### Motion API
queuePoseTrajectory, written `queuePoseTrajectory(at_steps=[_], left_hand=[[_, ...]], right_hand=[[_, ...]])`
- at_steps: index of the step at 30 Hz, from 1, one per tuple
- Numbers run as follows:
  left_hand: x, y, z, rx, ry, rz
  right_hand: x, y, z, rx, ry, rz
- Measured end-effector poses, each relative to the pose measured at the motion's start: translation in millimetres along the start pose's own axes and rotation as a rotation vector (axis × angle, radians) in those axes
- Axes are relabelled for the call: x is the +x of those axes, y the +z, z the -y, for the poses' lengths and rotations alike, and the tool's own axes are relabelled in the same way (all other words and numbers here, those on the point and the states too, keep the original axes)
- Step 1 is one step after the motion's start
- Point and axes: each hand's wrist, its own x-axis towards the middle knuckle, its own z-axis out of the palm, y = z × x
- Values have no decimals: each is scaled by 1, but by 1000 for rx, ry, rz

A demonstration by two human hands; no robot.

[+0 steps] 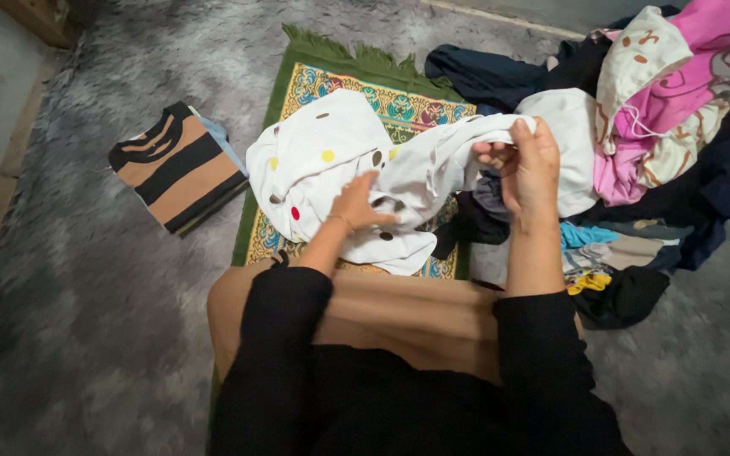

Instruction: The person sits on a prayer mat and folds several garments one by one. They fold a light green t-shirt, a pair of light blue jeans, a brown and black striped top, and a white polka-dotted shirt, placing each folded item to the side.

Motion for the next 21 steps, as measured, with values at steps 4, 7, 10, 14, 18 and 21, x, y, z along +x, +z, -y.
queuePoseTrajectory(at_steps=[4, 7, 10, 14, 18, 21], left_hand=[[4, 48, 22, -80, -330, 58], [18, 52, 56, -638, -451, 9], [25, 37, 67, -1331, -428, -91], [23, 11, 41, -1743, -542, 1], [21, -16, 6, -1642, -333, 80], [12, -44, 10, -924, -308, 111]], right_hand=[[6, -11, 10, 25, -106, 21], [21, -36, -2, 33, -52, -104], [25, -56, -49, -415, 15, -100], [-3, -56, -147, -988, 86, 280], [-13, -37, -204, -1078, -24, 427], [5, -38, -190, -775, 115, 270]])
